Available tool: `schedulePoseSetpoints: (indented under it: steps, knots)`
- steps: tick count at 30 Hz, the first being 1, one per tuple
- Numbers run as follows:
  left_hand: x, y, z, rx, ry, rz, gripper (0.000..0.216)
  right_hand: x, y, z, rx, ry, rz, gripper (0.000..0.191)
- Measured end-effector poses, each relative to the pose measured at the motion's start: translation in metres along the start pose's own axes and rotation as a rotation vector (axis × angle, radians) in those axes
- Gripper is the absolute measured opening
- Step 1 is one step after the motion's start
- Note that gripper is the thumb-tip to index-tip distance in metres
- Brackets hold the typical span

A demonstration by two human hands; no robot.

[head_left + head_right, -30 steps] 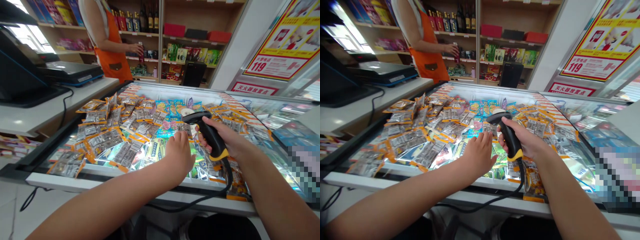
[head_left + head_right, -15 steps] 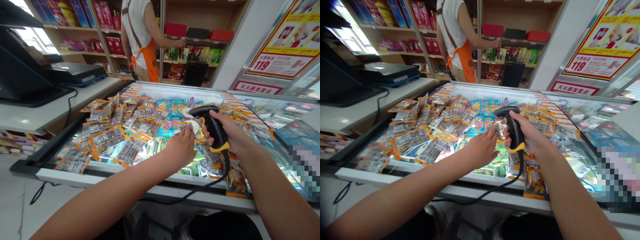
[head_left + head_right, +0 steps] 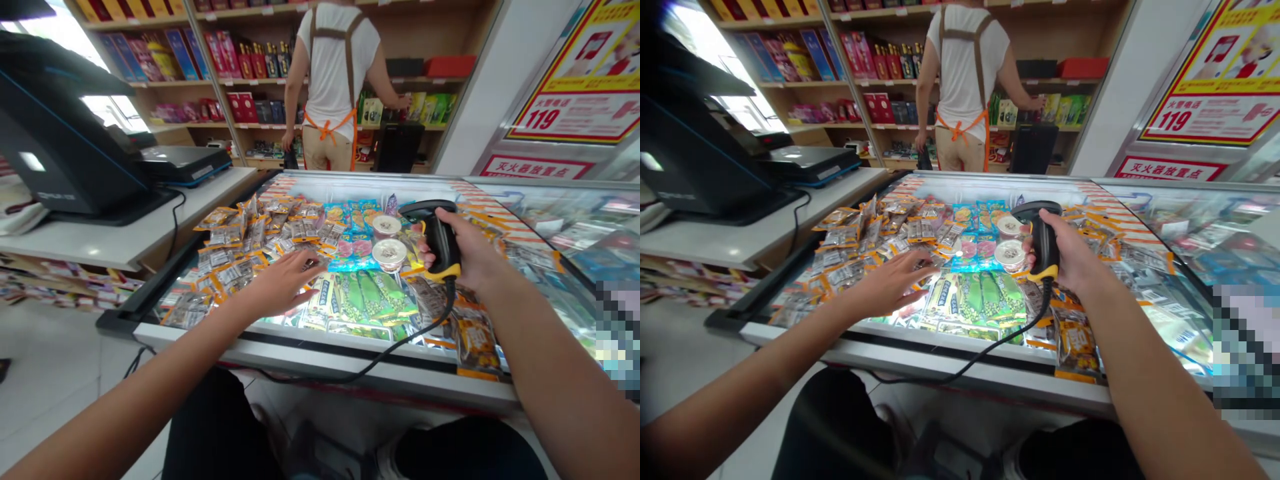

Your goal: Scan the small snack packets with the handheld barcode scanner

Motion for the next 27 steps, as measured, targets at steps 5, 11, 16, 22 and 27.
schedulePoseSetpoints:
  steps: [5, 11, 16, 22, 27]
  knots:
    - [0.012, -0.002, -0.022, 0.027, 0.006, -0.016, 0.041, 0.0, 0.002, -0.005, 0.002, 0.018, -0.044, 0.036]
    - [0.029, 0.005, -0.039, 0.08, 0.111, -0.046, 0.039, -0.005, 0.002, -0.019, 0.021, 0.106, -0.087, 0.029]
    - [0.039, 0.019, -0.028, 0.11, 0.187, -0.011, 0.037, -0.011, -0.001, -0.032, 0.008, 0.227, -0.154, 0.029]
    - [0.082, 0.03, 0.04, -0.07, 0.231, -0.016, 0.05, -0.019, -0.006, -0.039, 0.023, 0.325, -0.174, 0.032]
    - [0.137, 0.014, 0.098, -0.277, 0.235, -0.049, 0.071, -0.02, -0.011, -0.04, -0.011, 0.337, -0.185, 0.038]
Point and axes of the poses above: each hand's wrist, its own x-axis towards the middle knuckle, its own y-axis out of the back of the hand, z = x × y, the point moved 7 cm from there along x, towards the middle knuckle, and after that the axes turned 10 degrees about -z, right-handed, at the moved point
